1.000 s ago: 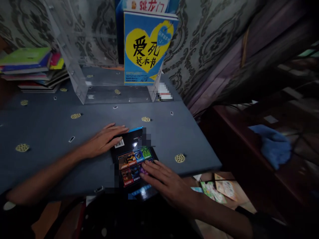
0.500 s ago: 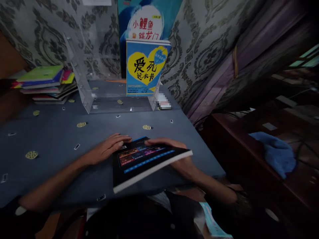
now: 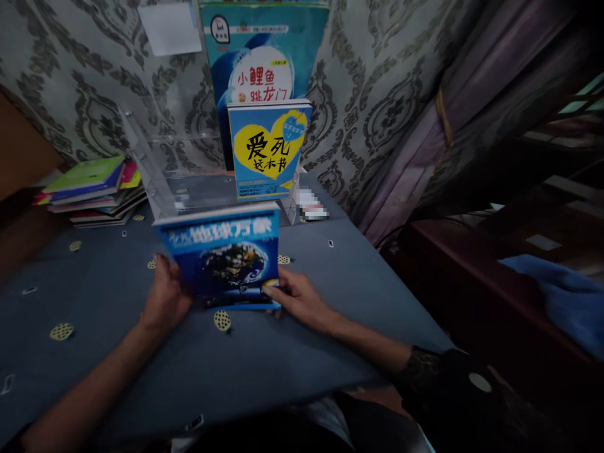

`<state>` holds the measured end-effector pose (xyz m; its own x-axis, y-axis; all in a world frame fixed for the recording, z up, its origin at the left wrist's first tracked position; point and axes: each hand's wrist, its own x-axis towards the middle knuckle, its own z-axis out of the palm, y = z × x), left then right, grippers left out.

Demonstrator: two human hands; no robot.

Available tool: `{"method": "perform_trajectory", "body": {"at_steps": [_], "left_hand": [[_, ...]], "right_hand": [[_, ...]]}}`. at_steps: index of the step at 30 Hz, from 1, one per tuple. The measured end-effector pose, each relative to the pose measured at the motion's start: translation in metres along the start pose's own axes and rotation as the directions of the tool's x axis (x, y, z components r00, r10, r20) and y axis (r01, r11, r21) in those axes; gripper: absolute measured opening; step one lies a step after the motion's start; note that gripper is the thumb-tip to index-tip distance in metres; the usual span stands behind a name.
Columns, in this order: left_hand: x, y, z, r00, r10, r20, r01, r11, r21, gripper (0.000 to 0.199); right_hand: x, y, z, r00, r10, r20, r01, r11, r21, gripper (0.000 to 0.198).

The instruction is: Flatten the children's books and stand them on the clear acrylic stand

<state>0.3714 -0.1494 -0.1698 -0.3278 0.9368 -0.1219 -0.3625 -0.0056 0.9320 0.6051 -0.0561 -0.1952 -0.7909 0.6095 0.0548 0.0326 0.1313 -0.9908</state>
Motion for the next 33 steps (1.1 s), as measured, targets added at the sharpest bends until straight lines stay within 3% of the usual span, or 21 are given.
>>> {"method": "perform_trajectory", "body": {"at_steps": [3, 6, 8, 10, 13, 16, 19, 22, 26, 29, 33], "left_hand": [[0.008, 0.002, -0.003, 0.996, 0.050, -0.069, -0.048, 0.998, 0.040, 0.077], [0.015, -0.002, -0.012, 0.980, 0.077, -0.185, -0.043, 0.982, 0.183, 0.060], [0.017, -0.004, -0.019, 0.976, 0.123, -0.181, -0.050, 0.931, 0.360, 0.056], [0.018, -0.005, -0.026, 0.977, 0.199, -0.072, -0.116, 0.788, 0.605, 0.053], [0.017, -0.008, -0.034, 0.936, 0.315, 0.158, -0.285, 0.416, 0.863, 0.050], [0.018, -0.016, -0.041, 0.891, 0.331, 0.310, -0.366, 0.121, 0.923, 0.050], [0.022, -0.023, -0.046, 0.875, 0.311, 0.370, -0.375, -0.048, 0.926, 0.052], [0.028, -0.025, -0.047, 0.874, 0.303, 0.380, -0.358, -0.126, 0.925, 0.055], [0.037, -0.024, -0.044, 0.863, 0.314, 0.396, -0.356, -0.177, 0.918, 0.057], [0.039, -0.023, -0.041, 0.851, 0.317, 0.419, -0.374, -0.194, 0.907, 0.057], [0.042, -0.020, -0.035, 0.857, 0.278, 0.435, -0.403, -0.167, 0.900, 0.052]], "right_hand": [[0.000, 0.000, 0.007, 0.985, 0.157, 0.070, -0.166, 0.972, 0.166, 0.042], [0.002, 0.000, 0.006, 0.959, 0.259, 0.114, -0.274, 0.950, 0.147, 0.045], [0.003, -0.003, 0.004, 0.940, 0.311, 0.141, -0.326, 0.940, 0.099, 0.047], [0.004, -0.009, 0.001, 0.927, 0.345, 0.150, -0.355, 0.934, 0.043, 0.051], [0.005, -0.017, -0.004, 0.930, 0.350, 0.110, -0.339, 0.935, -0.103, 0.058], [0.008, -0.021, -0.012, 0.967, 0.255, -0.011, -0.239, 0.888, -0.393, 0.058], [0.014, -0.018, -0.019, 0.990, 0.134, -0.040, -0.128, 0.755, -0.644, 0.047], [0.019, -0.011, -0.020, 0.999, -0.025, -0.032, -0.009, 0.630, -0.777, 0.042], [0.025, 0.005, -0.012, 0.970, -0.238, 0.043, 0.163, 0.514, -0.842, 0.039], [0.026, 0.016, -0.006, 0.948, -0.312, 0.059, 0.212, 0.485, -0.849, 0.040], [0.025, 0.024, -0.003, 0.940, -0.335, 0.066, 0.243, 0.521, -0.818, 0.041]]}}
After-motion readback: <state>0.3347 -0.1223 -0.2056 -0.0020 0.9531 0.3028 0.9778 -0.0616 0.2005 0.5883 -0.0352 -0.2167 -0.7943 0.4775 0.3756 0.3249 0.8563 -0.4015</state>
